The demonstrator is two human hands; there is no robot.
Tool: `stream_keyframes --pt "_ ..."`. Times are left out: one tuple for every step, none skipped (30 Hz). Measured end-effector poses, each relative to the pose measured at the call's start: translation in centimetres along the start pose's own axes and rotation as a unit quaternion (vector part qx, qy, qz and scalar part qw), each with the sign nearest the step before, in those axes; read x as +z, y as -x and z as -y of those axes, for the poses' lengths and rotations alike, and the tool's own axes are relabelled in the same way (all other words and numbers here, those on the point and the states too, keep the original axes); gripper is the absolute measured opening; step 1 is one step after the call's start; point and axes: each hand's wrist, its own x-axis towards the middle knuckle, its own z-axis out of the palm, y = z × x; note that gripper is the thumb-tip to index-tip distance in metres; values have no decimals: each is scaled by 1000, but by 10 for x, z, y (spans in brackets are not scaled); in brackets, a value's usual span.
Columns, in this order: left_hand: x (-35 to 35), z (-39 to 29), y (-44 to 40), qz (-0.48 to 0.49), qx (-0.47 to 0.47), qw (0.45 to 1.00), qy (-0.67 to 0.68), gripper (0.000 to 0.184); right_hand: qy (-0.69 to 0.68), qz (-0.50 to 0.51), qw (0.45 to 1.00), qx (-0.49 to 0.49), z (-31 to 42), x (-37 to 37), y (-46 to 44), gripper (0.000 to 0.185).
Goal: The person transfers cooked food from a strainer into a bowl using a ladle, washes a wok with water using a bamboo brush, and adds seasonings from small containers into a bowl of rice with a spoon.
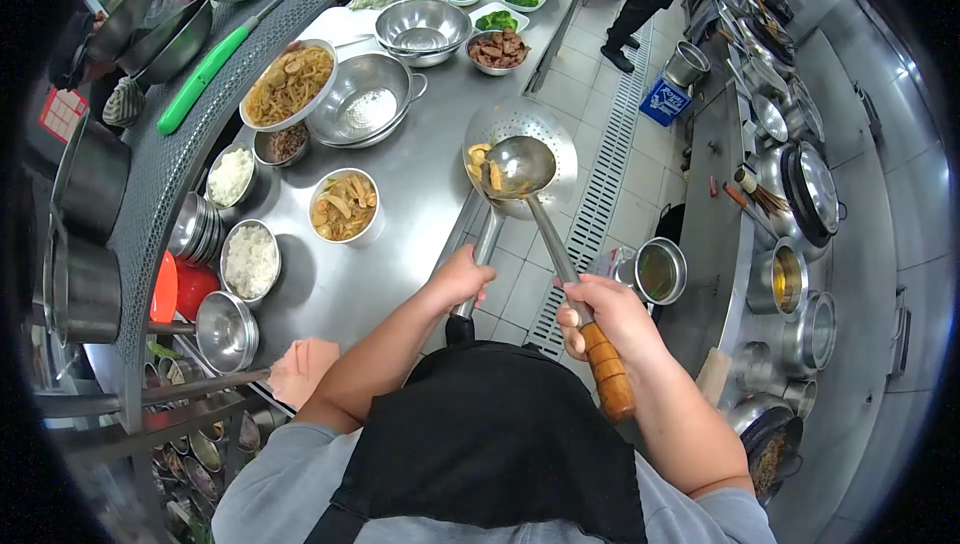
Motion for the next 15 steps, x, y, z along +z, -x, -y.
stream_keyframes --pt "-1 0 0 8 -5 1000 17 48 0 -1 1000 1 0 -2 -1 18" --pt "-3 1 1 8 -7 1000 18 48 -37 16 999 -1 0 -6 -1 20" --pt "-7 -1 2 2 -7 1000 24 46 -73 35 997 -4 3 -10 -2 21" --pt "-11 -3 2 -4 -6 1000 30 43 -72 38 997 -3 6 -14 -2 21" --pt "-16 -3 2 -7 -7 999 31 43 -20 18 999 -23 9 -17 -1 21" --pt "-20 -2 3 2 -5 1000 29 40 31 -2 999 -43 11 -18 1 22" --pt "-23 -3 4 11 -2 1000 28 37 79 -36 994 -58 16 -14 4 16" --pt "-25 -4 4 10 -1 1000 27 37 80 -36 994 -59 19 -15 2 16" --pt "-27 -6 6 3 0 1000 24 35 141 -56 986 -70 22 -19 0 13" --pt "-29 -8 8 -3 0 1000 21 32 201 -76 973 -80 24 -20 -2 10" --pt "-30 -10 9 -2 1 1000 21 32 193 -86 973 -89 25 -19 -2 8" --pt "-31 -12 11 0 2 1000 24 33 193 -86 973 -90 26 -20 -4 8" --pt "-32 -13 11 2 4 1000 27 33 193 -80 973 -100 27 -22 -7 8" --pt "-32 -14 10 2 5 1000 28 33 193 -75 972 -110 28 -23 -9 8" --pt "-33 -14 9 6 7 1000 28 33 195 -73 972 -110 29 -20 -9 8"
